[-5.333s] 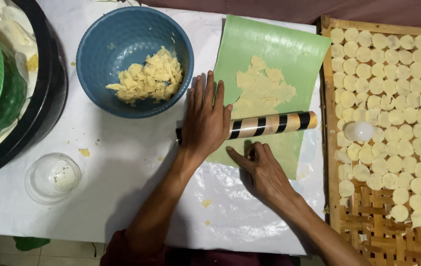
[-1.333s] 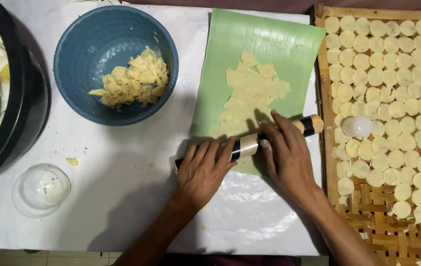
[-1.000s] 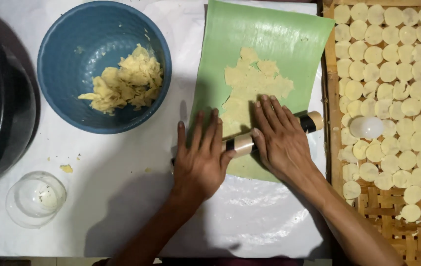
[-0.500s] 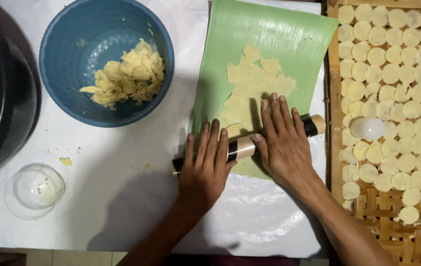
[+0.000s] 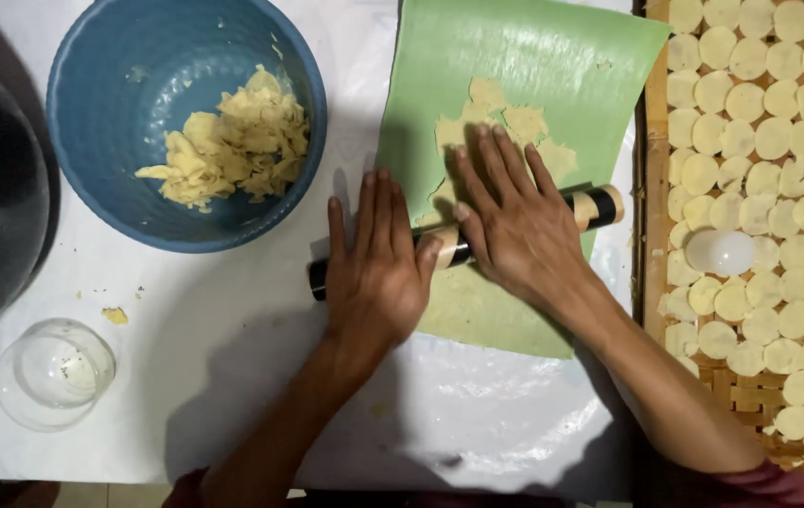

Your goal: Rolling out dough onto a plastic sheet using a rolling pin to prepare small circular dough pieces.

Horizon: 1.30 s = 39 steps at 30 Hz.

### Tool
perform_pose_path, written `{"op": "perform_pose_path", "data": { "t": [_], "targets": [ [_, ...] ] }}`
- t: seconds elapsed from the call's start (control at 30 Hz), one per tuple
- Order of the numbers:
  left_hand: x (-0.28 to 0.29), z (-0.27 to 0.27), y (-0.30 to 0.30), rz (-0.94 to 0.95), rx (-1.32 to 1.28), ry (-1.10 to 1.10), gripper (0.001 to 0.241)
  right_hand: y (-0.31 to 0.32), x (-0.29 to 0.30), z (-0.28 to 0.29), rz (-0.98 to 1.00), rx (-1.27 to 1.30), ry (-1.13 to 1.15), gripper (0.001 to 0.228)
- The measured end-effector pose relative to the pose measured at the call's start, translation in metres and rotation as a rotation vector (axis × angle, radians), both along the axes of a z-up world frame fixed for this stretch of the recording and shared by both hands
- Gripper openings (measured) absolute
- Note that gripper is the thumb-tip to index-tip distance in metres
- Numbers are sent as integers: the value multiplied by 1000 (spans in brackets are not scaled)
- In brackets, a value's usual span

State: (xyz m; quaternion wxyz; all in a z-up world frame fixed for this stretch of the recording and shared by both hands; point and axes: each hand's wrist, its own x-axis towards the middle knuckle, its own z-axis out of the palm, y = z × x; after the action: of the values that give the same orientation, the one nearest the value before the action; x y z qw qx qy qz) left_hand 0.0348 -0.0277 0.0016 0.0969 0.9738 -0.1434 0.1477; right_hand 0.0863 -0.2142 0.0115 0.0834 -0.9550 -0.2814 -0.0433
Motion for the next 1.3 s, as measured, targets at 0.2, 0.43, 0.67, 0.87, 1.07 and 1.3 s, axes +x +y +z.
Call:
{"op": "perform_pose_path", "data": {
  "t": [0.2,0.43,0.67,0.87,1.07,1.3],
  "targets": [
    [8,8,5,3,53,-21,61,8,5,5,-41,-4,31,62],
    [-61,-6,-8,-17,95,112,87,-15,-69,-25,-58,26,0,65],
    [8,1,5,-12,25,20,64,9,-8,-2,-56,-2,-47,63],
    [-67,-7,-9,-19,59,108,87,-14,-80,-26,-47,44,12,68],
    [-79,-18,-15,-38,-25,88,83,-23,-102,-36,-66,64,-55,64],
    [8,-10,-9,85,-38,-91,67,0,-31,-32,-31,144,-176,60]
  ]
}}
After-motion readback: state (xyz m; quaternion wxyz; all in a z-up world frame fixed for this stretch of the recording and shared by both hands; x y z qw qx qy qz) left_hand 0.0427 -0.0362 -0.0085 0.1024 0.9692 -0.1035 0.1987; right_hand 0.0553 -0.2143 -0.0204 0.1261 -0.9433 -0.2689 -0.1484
